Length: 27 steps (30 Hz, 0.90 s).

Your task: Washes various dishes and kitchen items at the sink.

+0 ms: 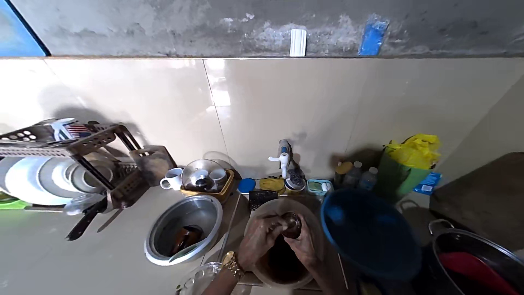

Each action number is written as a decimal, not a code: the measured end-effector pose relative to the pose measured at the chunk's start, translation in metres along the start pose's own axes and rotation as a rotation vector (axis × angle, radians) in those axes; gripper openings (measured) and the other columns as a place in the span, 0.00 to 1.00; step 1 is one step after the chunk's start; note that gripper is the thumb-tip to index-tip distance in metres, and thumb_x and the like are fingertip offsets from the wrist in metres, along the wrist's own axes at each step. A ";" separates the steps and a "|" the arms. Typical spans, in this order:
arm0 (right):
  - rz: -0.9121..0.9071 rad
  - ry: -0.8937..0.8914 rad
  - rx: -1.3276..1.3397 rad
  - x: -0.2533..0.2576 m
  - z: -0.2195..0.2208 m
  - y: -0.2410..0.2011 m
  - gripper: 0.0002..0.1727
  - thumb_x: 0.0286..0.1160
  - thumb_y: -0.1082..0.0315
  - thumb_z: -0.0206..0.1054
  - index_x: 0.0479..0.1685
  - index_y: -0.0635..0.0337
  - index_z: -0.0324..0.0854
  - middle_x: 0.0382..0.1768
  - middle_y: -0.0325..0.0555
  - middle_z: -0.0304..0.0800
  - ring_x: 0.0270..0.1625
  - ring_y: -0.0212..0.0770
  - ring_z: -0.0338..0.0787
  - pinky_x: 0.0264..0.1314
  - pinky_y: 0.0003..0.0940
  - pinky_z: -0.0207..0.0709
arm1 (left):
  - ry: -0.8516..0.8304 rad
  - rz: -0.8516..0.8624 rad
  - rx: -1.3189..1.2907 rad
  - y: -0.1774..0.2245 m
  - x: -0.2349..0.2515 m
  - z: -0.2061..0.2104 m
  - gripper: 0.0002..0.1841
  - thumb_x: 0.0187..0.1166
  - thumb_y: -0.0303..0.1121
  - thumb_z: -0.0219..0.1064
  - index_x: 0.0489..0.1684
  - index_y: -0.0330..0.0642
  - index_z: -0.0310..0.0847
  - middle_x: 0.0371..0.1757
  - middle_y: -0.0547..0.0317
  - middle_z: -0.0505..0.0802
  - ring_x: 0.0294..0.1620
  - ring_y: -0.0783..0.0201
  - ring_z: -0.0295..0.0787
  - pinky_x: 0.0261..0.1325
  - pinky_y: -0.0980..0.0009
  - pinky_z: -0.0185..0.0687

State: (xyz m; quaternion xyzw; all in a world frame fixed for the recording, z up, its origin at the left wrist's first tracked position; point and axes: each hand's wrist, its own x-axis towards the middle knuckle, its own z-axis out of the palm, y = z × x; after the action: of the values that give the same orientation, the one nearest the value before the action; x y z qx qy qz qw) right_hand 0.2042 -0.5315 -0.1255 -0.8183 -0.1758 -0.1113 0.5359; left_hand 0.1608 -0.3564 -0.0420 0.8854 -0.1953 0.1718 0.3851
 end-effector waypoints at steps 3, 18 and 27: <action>-0.058 0.049 0.023 0.001 0.008 0.008 0.42 0.51 0.67 0.85 0.73 0.69 0.77 0.63 0.57 0.90 0.65 0.46 0.91 0.72 0.42 0.82 | 0.141 -0.085 -0.009 0.007 0.019 -0.010 0.11 0.79 0.37 0.70 0.41 0.40 0.95 0.37 0.58 0.95 0.35 0.70 0.93 0.45 0.71 0.92; 0.032 0.077 0.118 -0.005 0.012 0.024 0.46 0.45 0.66 0.84 0.74 0.72 0.75 0.66 0.59 0.87 0.69 0.45 0.87 0.75 0.40 0.79 | 0.306 -0.170 -0.235 0.019 0.043 -0.052 0.03 0.73 0.27 0.74 0.38 0.44 0.93 0.34 0.64 0.96 0.26 0.68 0.92 0.33 0.70 0.94; 0.220 -0.169 -0.007 0.007 -0.041 0.004 0.48 0.55 0.63 0.84 0.82 0.68 0.68 0.73 0.58 0.82 0.74 0.43 0.83 0.79 0.37 0.74 | 0.131 -0.297 -0.084 -0.038 0.012 -0.019 0.06 0.75 0.29 0.73 0.42 0.42 0.95 0.41 0.60 0.96 0.39 0.69 0.94 0.49 0.69 0.93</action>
State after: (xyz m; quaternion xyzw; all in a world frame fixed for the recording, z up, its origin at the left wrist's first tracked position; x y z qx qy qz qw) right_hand 0.2127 -0.5697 -0.1095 -0.8408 -0.1291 0.0167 0.5255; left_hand 0.1861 -0.3209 -0.0477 0.8746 -0.0438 0.1623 0.4548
